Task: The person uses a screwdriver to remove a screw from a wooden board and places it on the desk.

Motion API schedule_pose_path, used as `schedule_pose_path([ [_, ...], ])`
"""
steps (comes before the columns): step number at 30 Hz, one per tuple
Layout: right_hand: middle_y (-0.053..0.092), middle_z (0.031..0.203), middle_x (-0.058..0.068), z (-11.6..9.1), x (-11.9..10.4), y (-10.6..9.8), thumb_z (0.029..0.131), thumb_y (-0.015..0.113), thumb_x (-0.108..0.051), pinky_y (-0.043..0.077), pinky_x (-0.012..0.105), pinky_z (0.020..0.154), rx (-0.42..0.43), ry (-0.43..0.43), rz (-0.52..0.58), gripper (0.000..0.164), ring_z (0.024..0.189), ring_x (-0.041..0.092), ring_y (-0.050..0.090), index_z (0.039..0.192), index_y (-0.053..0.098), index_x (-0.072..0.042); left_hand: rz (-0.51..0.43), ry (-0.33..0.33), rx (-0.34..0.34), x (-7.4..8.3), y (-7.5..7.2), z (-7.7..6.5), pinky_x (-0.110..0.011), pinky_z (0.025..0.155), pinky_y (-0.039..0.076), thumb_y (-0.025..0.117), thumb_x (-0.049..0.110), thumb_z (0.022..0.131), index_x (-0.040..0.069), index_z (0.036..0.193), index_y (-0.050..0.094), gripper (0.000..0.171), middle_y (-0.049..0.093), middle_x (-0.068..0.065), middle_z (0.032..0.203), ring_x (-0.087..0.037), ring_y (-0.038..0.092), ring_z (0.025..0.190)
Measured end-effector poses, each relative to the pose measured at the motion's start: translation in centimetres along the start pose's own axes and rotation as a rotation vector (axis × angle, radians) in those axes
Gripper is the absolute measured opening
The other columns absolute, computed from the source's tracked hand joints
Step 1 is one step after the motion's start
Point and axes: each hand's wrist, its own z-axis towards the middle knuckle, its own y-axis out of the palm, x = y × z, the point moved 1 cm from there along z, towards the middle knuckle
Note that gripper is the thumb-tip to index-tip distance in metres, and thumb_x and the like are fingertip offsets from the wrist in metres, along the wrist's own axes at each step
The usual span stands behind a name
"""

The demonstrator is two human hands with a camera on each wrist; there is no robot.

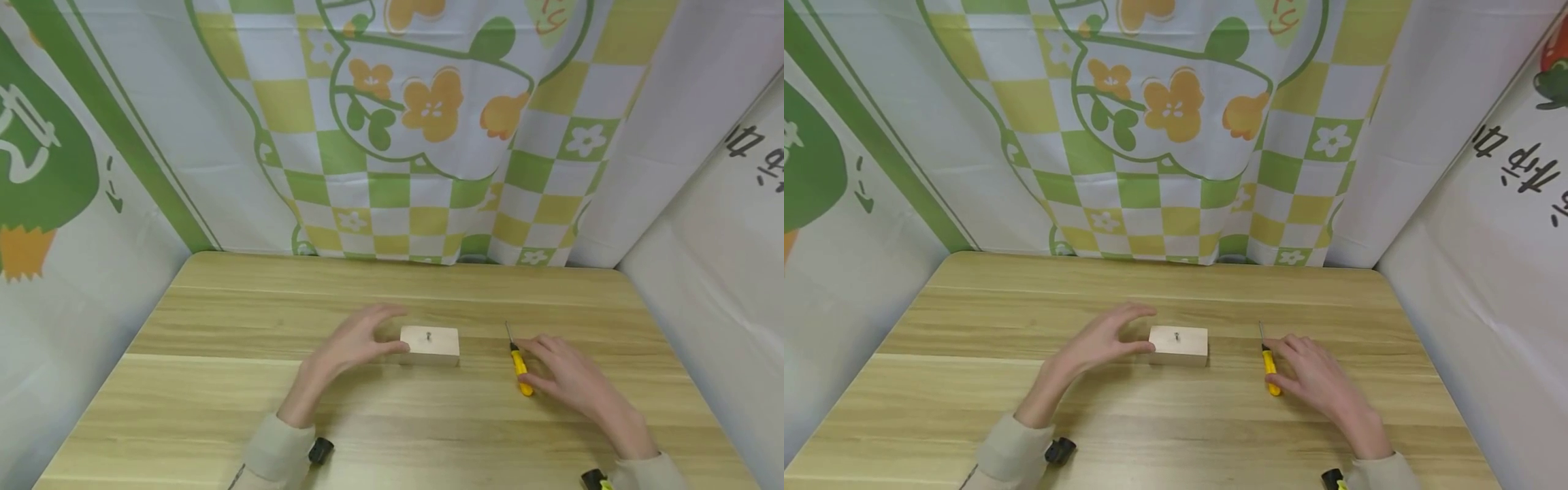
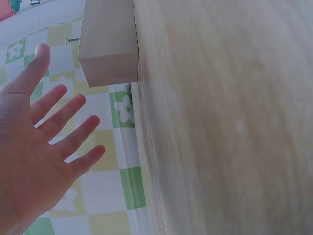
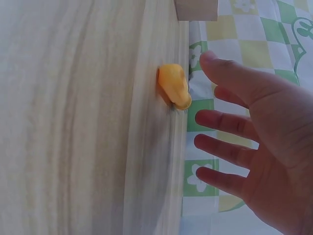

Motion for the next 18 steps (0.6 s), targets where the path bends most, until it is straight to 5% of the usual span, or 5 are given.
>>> schedule_pose_path([
  [18,0.065,0.122,0.005,-0.79,0.13,0.2,0.082,0.08,-0.036,0.054,0.049,0.093,0.013,-0.044,0.004,0.061,0.11,0.026,0.063,0.135,0.061,-0.012,0.006,0.031,-0.079,0.49,0.56,0.14,-0.05,0.118,0.034,0.083,0.031,0.079,0.013,0.141,0.054,0.071,0.052,-0.008,0.147,-0.03,0.046,0.139],
])
